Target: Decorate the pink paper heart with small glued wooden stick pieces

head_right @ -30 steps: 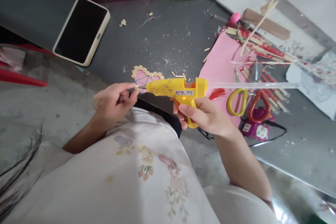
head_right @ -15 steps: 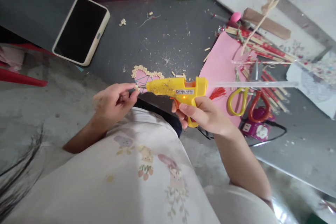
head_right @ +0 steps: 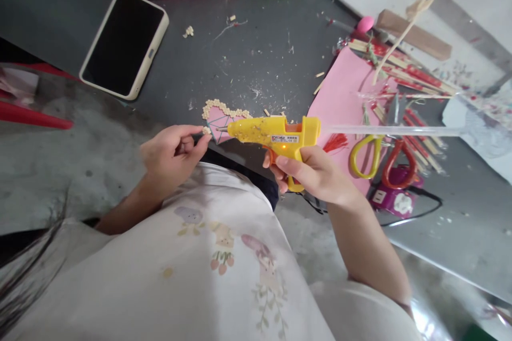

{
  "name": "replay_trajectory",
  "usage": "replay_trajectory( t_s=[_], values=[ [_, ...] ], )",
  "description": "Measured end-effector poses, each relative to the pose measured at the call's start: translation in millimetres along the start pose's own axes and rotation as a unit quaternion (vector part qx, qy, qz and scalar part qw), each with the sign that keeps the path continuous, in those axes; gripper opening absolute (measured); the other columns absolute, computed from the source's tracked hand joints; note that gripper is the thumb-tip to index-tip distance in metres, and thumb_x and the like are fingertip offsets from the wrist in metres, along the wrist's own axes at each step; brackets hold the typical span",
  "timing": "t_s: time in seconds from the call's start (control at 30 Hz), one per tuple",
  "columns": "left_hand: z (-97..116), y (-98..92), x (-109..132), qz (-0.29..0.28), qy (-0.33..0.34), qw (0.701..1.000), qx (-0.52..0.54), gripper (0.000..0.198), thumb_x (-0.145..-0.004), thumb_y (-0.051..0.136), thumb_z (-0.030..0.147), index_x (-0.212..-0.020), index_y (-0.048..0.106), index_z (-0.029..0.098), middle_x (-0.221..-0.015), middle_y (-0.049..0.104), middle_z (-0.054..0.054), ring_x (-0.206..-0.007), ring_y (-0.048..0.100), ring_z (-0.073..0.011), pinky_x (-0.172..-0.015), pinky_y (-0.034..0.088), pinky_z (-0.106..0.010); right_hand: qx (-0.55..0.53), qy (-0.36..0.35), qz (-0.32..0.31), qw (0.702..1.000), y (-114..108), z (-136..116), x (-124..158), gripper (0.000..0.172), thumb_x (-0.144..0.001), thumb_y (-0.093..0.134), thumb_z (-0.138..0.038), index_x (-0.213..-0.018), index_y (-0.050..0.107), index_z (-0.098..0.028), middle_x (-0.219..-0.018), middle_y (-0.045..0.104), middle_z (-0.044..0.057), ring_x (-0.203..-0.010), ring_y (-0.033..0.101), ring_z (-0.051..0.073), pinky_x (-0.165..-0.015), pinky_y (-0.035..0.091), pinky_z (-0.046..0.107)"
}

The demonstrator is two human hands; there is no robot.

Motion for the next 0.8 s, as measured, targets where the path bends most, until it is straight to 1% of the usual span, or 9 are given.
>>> replay_trajectory(
  t_s=[0.13,0.23,0.37,0.47,0.57,0.67,0.73,0.8],
  values=[
    [-9.3,6.2,0.9,0.02,-0.023,0.999,-0.037,0.011,-0.083,0.068,0.035,-0.079,0.069,0.025,-0.052,0.055,0.005,-0.049,0.052,-0.0104,-0.051,0.039,-0.025,0.024,-0.011,0.007,1.0,-0.2,1.1,-3.9,0.033,-0.094,0.053,-0.048,-0.095,0.067,-0.018,-0.065,0.057,-0.001,-0.052,0.057,0.01,-0.044,0.038,0.02],
    [-13.0,9.3,0.0,0.032,-0.021,0.997,-0.064,0.01,-0.082,0.069,0.034,-0.08,0.068,0.024,-0.052,0.056,0.005,-0.051,0.054,-0.0115,-0.052,0.038,-0.026,0.011,-0.027,0.014,0.999,1.1,-2.7,-7.2,0.03,-0.093,0.056,-0.047,-0.094,0.068,-0.019,-0.067,0.056,-0.001,-0.053,0.059,0.01,-0.043,0.039,0.02],
    [-15.5,13.5,-1.5,0.024,-0.025,0.996,-0.084,0.011,-0.081,0.07,0.034,-0.079,0.068,0.024,-0.053,0.058,0.004,-0.052,0.055,-0.0129,-0.051,0.035,-0.028,-0.022,-0.042,0.025,0.999,3.5,-10.3,-10.4,0.024,-0.092,0.059,-0.043,-0.094,0.068,-0.021,-0.067,0.055,-0.002,-0.052,0.058,0.01,-0.041,0.04,0.02],
    [-17.1,17.2,-1.7,0.008,-0.033,0.995,-0.089,0.011,-0.081,0.07,0.034,-0.08,0.068,0.024,-0.055,0.059,0.003,-0.054,0.055,-0.0135,-0.053,0.035,-0.028,-0.049,-0.033,0.035,0.998,3.2,-11.2,-11.8,0.025,-0.09,0.061,-0.044,-0.094,0.069,-0.021,-0.066,0.054,-0.002,-0.052,0.056,0.01,-0.04,0.04,0.02],
    [-18.0,19.4,-1.6,-0.009,-0.044,0.994,-0.096,0.013,-0.082,0.069,0.036,-0.082,0.068,0.024,-0.057,0.061,0.003,-0.055,0.056,-0.0139,-0.053,0.034,-0.028,-0.067,-0.029,0.032,0.997,2.1,-9.7,-12.8,0.025,-0.089,0.063,-0.044,-0.096,0.069,-0.021,-0.068,0.056,-0.002,-0.053,0.057,0.01,-0.043,0.042,0.021],
    [-20.2,21.7,-1.2,-0.053,-0.078,0.99,-0.107,0.016,-0.085,0.065,0.039,-0.086,0.069,0.023,-0.059,0.062,0.002,-0.058,0.058,-0.0146,-0.056,0.036,-0.028,-0.067,-0.038,0.025,0.997,1.7,-9.1,-13.6,0.024,-0.09,0.062,-0.044,-0.096,0.07,-0.022,-0.068,0.056,-0.002,-0.053,0.058,0.009,-0.045,0.044,0.021],
    [-21.6,23.2,-0.7,-0.091,-0.103,0.984,-0.113,0.019,-0.088,0.061,0.04,-0.09,0.069,0.023,-0.063,0.064,0.001,-0.063,0.06,-0.0153,-0.059,0.038,-0.028,-0.064,-0.048,0.025,0.996,1.7,-9.5,-14.0,0.025,-0.091,0.061,-0.044,-0.095,0.069,-0.021,-0.068,0.056,-0.002,-0.052,0.057,0.008,-0.043,0.042,0.02],
    [-22.2,23.5,-0.6,-0.115,-0.121,0.979,-0.117,0.021,-0.089,0.059,0.041,-0.093,0.069,0.023,-0.066,0.065,0.0,-0.068,0.062,-0.0159,-0.063,0.04,-0.028,-0.065,-0.055,0.025,0.996,2.2,-9.8,-14.4,0.024,-0.091,0.061,-0.043,-0.095,0.069,-0.021,-0.068,0.056,-0.002,-0.052,0.057,0.008,-0.041,0.041,0.019]
  ],
)
Point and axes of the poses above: each hand's wrist, its own x-axis away from the middle knuckle, its own y-axis out of the palm, z = x × y, the point moved 6 cm from there along -x, towards the middle knuckle
